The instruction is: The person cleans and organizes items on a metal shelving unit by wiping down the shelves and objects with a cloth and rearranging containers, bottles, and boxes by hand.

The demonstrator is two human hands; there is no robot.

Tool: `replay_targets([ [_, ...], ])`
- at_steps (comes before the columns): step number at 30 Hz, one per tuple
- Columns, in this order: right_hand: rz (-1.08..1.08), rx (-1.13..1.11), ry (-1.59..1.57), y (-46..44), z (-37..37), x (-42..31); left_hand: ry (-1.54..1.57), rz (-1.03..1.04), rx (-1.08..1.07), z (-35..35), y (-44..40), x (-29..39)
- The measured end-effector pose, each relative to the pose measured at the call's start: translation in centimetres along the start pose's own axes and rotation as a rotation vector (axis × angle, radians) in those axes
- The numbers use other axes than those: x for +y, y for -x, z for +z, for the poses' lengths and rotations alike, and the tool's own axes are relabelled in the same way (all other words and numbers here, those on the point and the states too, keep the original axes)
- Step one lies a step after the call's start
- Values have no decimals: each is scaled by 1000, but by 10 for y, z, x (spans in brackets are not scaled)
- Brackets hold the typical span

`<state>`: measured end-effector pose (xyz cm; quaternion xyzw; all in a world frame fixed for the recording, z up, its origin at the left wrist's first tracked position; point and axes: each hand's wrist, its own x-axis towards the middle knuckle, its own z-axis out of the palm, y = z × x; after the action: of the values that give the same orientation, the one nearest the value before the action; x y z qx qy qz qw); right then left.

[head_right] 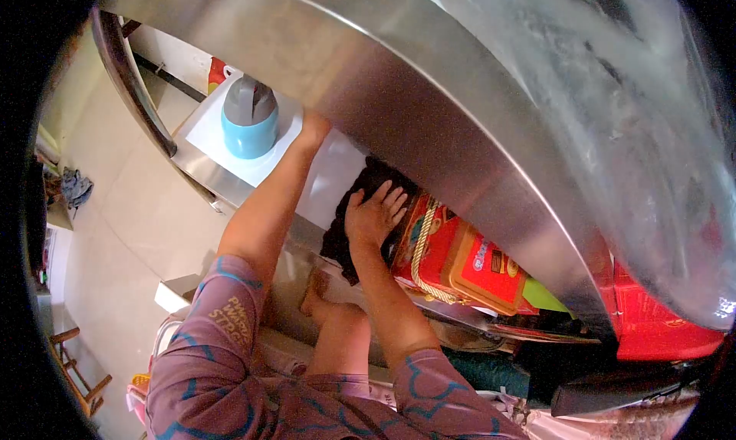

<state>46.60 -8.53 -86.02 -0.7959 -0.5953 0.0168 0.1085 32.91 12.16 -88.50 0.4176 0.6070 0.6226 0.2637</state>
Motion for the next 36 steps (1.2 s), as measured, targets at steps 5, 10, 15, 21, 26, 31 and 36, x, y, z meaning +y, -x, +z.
replay_targets([
  [5,-20,-9,-8,1,-3,-1,22,21,-64,4,-3,-8],
  [10,-15,-10,0,0,-2,-1,359,38,-175,14,-12,-46],
  [15,-16,9,-6,-1,-2,0,254,205,-94,-13,70,53],
  [21,-29,8,24,-3,1,2,-294,370,-143,20,98,61],
  [26,-33,76,27,-3,7,3,-116,345,-263,-9,78,77],
  [31,-30,69,9,-4,5,1,-88,414,-363,-44,55,96],
  [36,-25,50,2,-5,2,0,-92,283,-482,-70,41,104],
])
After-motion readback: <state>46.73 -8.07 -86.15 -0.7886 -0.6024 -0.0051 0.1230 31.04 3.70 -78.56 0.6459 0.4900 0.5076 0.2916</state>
